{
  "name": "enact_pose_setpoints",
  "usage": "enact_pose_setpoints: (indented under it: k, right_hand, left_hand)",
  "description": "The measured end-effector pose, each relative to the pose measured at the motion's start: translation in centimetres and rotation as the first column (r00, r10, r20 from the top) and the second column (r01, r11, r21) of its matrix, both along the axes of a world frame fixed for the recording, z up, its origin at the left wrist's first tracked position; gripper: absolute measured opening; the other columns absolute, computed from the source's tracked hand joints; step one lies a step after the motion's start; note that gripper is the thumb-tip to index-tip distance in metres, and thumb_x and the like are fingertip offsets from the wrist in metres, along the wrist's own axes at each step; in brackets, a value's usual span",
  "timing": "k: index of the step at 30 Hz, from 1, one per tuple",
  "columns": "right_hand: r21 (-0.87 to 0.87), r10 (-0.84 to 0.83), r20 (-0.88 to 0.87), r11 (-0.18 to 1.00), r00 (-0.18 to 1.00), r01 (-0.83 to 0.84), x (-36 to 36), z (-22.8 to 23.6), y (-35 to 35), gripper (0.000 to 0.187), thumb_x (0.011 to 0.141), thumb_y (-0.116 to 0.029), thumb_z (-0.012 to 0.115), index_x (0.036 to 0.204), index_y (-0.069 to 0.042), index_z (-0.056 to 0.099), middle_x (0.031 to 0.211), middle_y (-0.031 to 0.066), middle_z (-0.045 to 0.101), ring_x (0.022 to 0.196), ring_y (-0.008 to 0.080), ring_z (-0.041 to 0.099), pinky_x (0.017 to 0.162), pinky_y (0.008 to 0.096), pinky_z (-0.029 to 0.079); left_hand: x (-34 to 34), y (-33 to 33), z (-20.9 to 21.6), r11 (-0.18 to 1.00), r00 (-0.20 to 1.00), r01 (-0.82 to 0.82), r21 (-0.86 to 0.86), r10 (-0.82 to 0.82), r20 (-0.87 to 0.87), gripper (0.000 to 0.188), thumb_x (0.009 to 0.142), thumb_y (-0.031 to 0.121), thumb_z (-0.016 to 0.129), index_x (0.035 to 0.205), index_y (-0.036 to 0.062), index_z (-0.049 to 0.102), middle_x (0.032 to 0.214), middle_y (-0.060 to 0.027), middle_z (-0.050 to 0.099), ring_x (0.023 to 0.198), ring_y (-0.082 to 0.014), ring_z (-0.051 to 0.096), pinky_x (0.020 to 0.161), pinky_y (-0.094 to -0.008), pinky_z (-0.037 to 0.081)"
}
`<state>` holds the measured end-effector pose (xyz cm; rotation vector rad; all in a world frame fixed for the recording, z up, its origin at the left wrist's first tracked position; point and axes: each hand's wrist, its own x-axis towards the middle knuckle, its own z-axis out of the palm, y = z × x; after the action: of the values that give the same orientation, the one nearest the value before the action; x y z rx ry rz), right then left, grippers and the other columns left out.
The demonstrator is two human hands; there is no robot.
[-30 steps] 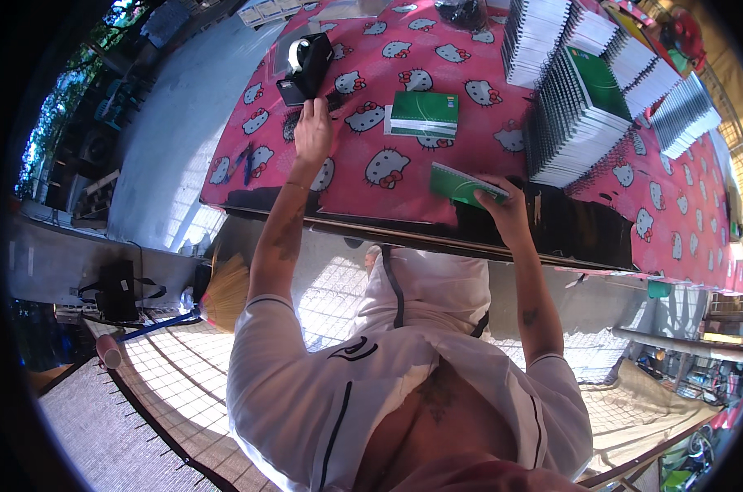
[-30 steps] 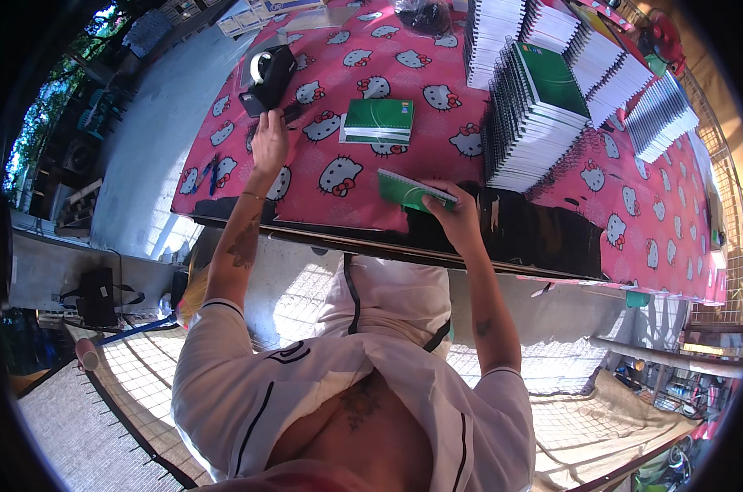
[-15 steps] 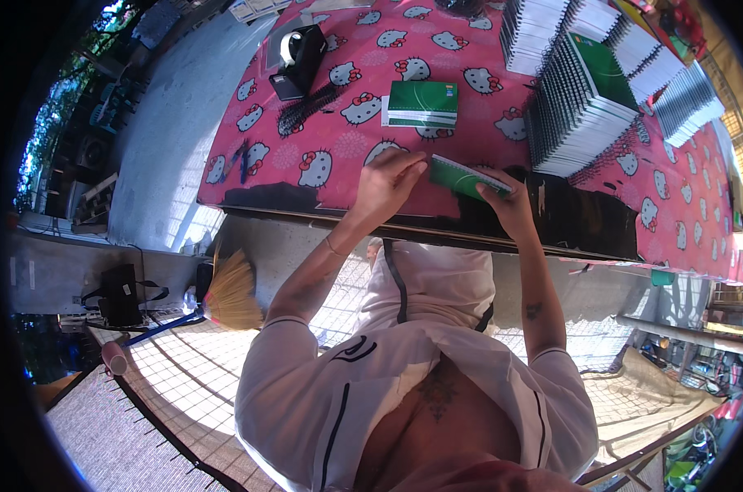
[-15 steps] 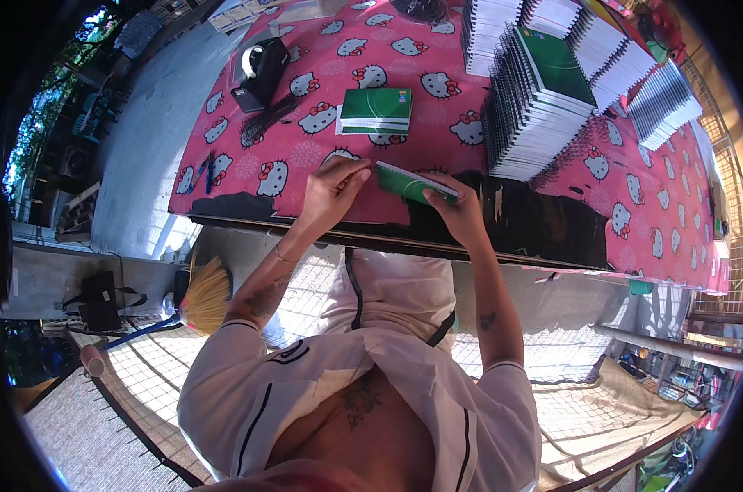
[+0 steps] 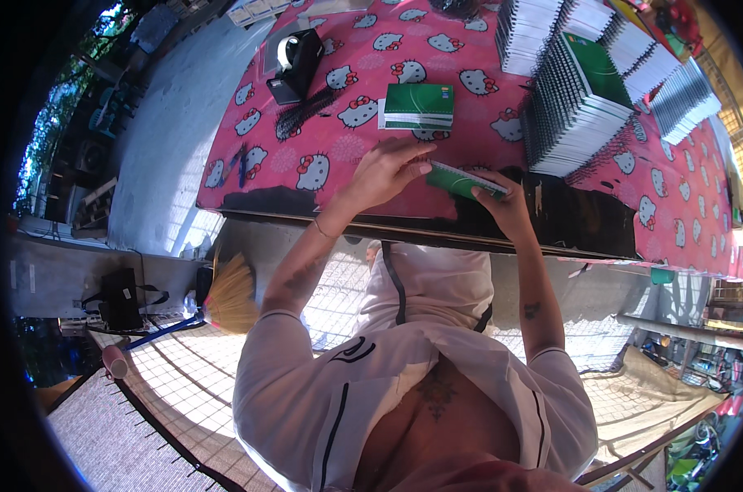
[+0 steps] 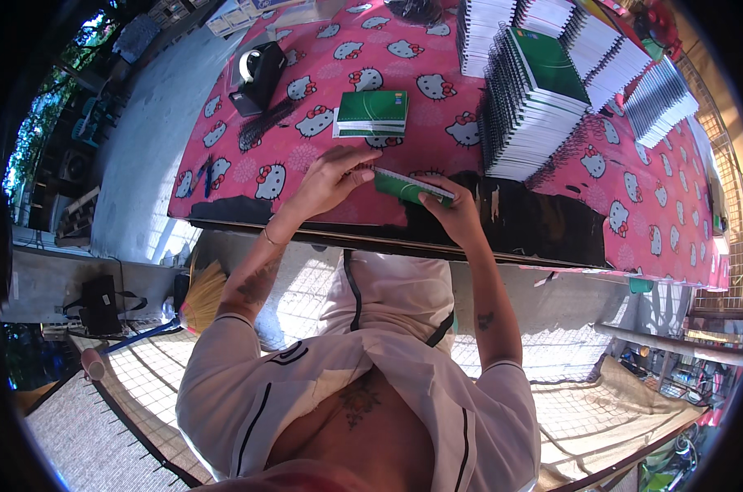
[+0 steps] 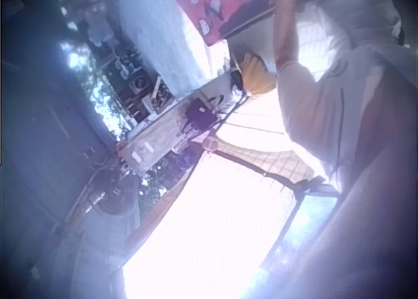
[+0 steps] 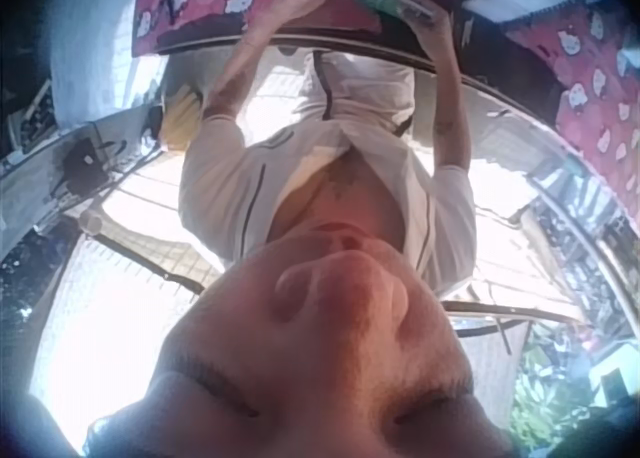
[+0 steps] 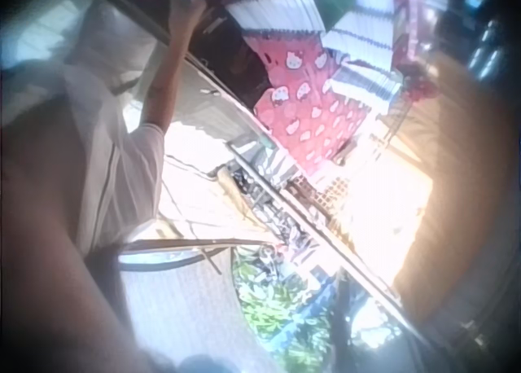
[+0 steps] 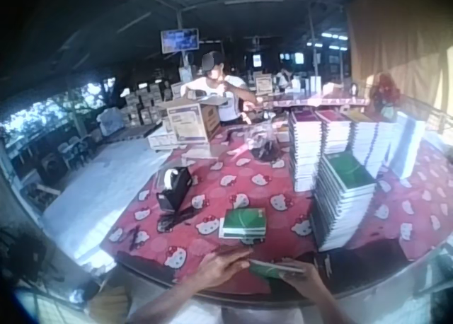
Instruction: The person assembles small notepads by hand, picking up green covers and placing them on top of stacked paper sheets before adding the assembled units to a larger pile.
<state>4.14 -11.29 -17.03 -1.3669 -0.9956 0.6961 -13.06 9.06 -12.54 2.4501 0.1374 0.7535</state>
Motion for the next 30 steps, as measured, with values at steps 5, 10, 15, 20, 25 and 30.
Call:
enact_pose_setpoints:
  k: [5, 10, 15, 20, 25, 30]
  right_hand:
    - [-0.007, 0.0, -0.026, 1.0, 1.0, 0.0, 0.0, -0.1, -0.1, 0.026, 0.093, -0.006, 0.065, 0.119, 0.001, 0.065, 0.11, 0.005, 0.069, 0.1, 0.0093, 0.06, 0.091, 0.0256, 0.047]
    - [0.024, -0.045, -0.055, 0.999, 0.997, 0.046, -0.8, -0.3, 0.1, 0.027, 0.093, -0.007, 0.065, 0.119, 0.001, 0.065, 0.108, 0.0054, 0.069, 0.098, 0.0091, 0.06, 0.089, 0.0255, 0.047]
    - [-0.009, -0.047, 0.05, 0.999, 0.998, 0.047, -0.9, -0.4, -0.1, 0.026, 0.093, -0.006, 0.065, 0.118, 0.001, 0.066, 0.106, 0.0072, 0.069, 0.097, 0.0095, 0.06, 0.087, 0.0259, 0.048]
    - [0.024, -0.022, 0.015, 0.999, 1.0, 0.022, -1.0, -0.7, 0.3, 0.026, 0.093, -0.006, 0.065, 0.118, 0.002, 0.066, 0.104, 0.0077, 0.07, 0.096, 0.01, 0.061, 0.087, 0.0262, 0.049]
    - [-0.027, -0.009, 0.051, 1.0, 0.999, 0.011, -0.8, -0.3, 0.0, 0.027, 0.093, -0.006, 0.065, 0.119, 0.002, 0.065, 0.105, 0.0078, 0.07, 0.096, 0.0099, 0.06, 0.088, 0.0269, 0.049]
    - [-0.017, -0.01, 0.013, 1.0, 1.0, 0.01, -0.9, -0.2, 0.0, 0.027, 0.093, -0.006, 0.065, 0.119, 0.002, 0.065, 0.105, 0.0075, 0.07, 0.096, 0.0098, 0.06, 0.088, 0.027, 0.049]
  left_hand:
    - [0.5, 0.0, 0.6, 1.0, 0.975, -0.005, 0.002, 0.006, -0.224, 0.045, 0.086, 0.032, 0.071, 0.125, 0.0119, 0.062, 0.114, -0.0131, 0.059, 0.096, -0.0305, 0.062, 0.078, -0.0443, 0.05]
    - [0.9, -5.9, -1.4, 0.779, 0.925, -0.324, 0.537, 0.379, 0.008, 0.068, 0.089, 0.041, 0.065, 0.144, 0.0078, 0.043, 0.149, -0.0168, 0.037, 0.133, -0.0353, 0.041, 0.106, -0.0576, 0.032]
    - [-0.1, -4.6, -1.5, 0.852, 0.963, -0.254, 0.458, 0.266, 0.038, 0.042, 0.093, 0.027, 0.063, 0.132, 0.012, 0.058, 0.129, -0.0086, 0.058, 0.122, -0.0268, 0.053, 0.112, -0.0598, 0.02]
    - [0.8, -0.1, 0.8, 0.994, 0.987, 0.072, 0.085, -0.058, -0.151, 0.014, 0.086, 0.021, 0.073, 0.097, 0.0119, 0.072, 0.083, -0.0009, 0.067, 0.078, -0.0183, 0.063, 0.11, -0.0479, 0.029]
    - [1.4, 0.8, 1.2, 0.922, 0.944, 0.121, -0.367, -0.221, -0.245, 0.018, 0.081, 0.019, 0.079, 0.092, 0.0081, 0.07, 0.079, -0.0014, 0.066, 0.077, -0.0167, 0.061, 0.106, -0.0409, 0.032]
    - [1.6, 0.8, 1.4, 0.986, 0.961, 0.142, -0.092, -0.16, -0.227, 0.02, 0.077, 0.015, 0.081, 0.09, 0.0062, 0.069, 0.077, -0.0035, 0.065, 0.079, -0.019, 0.062, 0.084, -0.0356, 0.046]
